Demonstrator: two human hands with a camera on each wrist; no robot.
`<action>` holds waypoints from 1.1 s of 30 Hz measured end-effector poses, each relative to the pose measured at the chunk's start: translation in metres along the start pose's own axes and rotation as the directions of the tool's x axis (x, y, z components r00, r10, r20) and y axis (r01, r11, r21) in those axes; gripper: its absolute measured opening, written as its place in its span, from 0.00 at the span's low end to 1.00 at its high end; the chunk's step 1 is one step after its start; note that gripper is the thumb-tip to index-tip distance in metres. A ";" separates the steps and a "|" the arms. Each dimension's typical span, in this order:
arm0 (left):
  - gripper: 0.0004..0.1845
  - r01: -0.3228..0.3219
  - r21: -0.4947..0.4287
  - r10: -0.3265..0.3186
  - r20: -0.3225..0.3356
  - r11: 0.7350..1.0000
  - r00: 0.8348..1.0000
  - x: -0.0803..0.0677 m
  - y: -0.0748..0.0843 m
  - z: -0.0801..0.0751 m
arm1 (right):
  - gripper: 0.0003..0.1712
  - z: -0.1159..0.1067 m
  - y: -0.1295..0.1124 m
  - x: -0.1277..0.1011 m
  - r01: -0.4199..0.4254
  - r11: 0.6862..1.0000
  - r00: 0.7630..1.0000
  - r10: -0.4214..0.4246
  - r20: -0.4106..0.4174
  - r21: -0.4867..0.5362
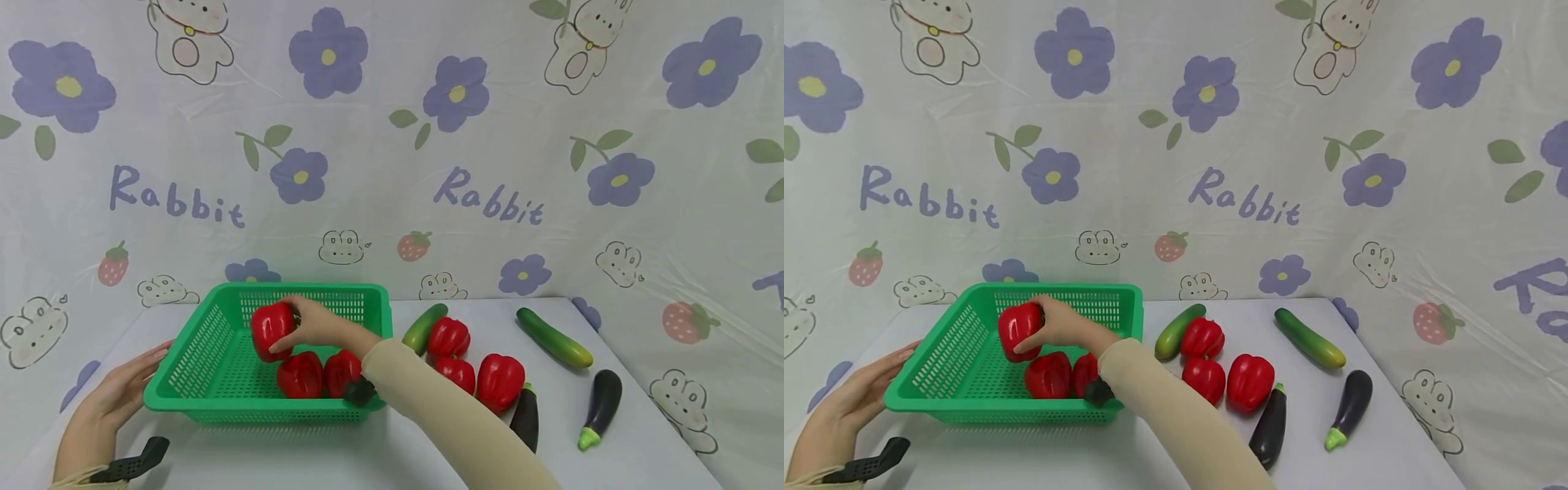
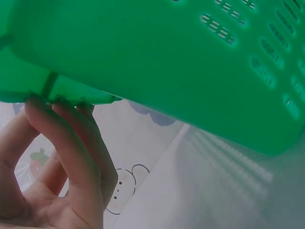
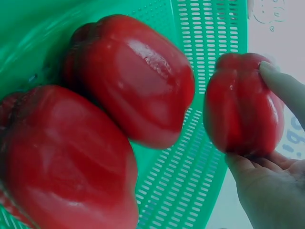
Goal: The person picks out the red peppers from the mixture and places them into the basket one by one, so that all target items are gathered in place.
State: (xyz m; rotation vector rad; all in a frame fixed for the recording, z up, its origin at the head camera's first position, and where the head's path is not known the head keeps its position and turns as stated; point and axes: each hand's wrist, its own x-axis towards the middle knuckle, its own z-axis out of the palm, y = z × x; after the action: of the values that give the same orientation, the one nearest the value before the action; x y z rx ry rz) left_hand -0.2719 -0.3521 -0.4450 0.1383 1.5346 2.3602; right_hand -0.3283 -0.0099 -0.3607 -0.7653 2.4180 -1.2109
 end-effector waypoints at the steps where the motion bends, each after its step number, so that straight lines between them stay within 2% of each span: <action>1: 0.18 0.001 0.003 -0.001 -0.002 1.000 1.000 0.000 0.000 0.000 | 0.43 0.001 -0.001 0.001 -0.002 1.000 1.000 0.002 0.006 -0.006; 7: 0.18 0.009 0.005 -0.009 -0.009 1.000 1.000 -0.001 0.000 0.000 | 0.45 0.006 -0.006 0.001 -0.019 0.999 0.999 0.020 0.035 -0.035; 21: 0.18 -0.001 0.021 0.002 -0.012 1.000 1.000 0.001 0.000 -0.001 | 0.40 0.013 -0.011 0.001 -0.039 0.999 0.990 0.042 0.138 -0.021; 26: 0.18 -0.005 0.032 0.006 -0.019 0.999 1.000 0.001 0.000 -0.001 | 0.41 0.015 -0.013 0.000 -0.047 0.997 0.984 0.055 0.168 -0.053; 33: 0.18 -0.006 0.047 0.007 -0.034 0.999 0.999 0.001 0.000 0.000 | 0.40 0.021 -0.017 0.001 -0.017 0.995 0.973 0.038 0.230 -0.094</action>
State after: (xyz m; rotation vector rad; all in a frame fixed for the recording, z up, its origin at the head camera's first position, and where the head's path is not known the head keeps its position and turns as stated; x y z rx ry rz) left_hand -0.2728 -0.3517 -0.4454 0.1141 1.6091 2.3439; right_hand -0.3131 -0.0323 -0.3594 -0.8459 2.2958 -0.9485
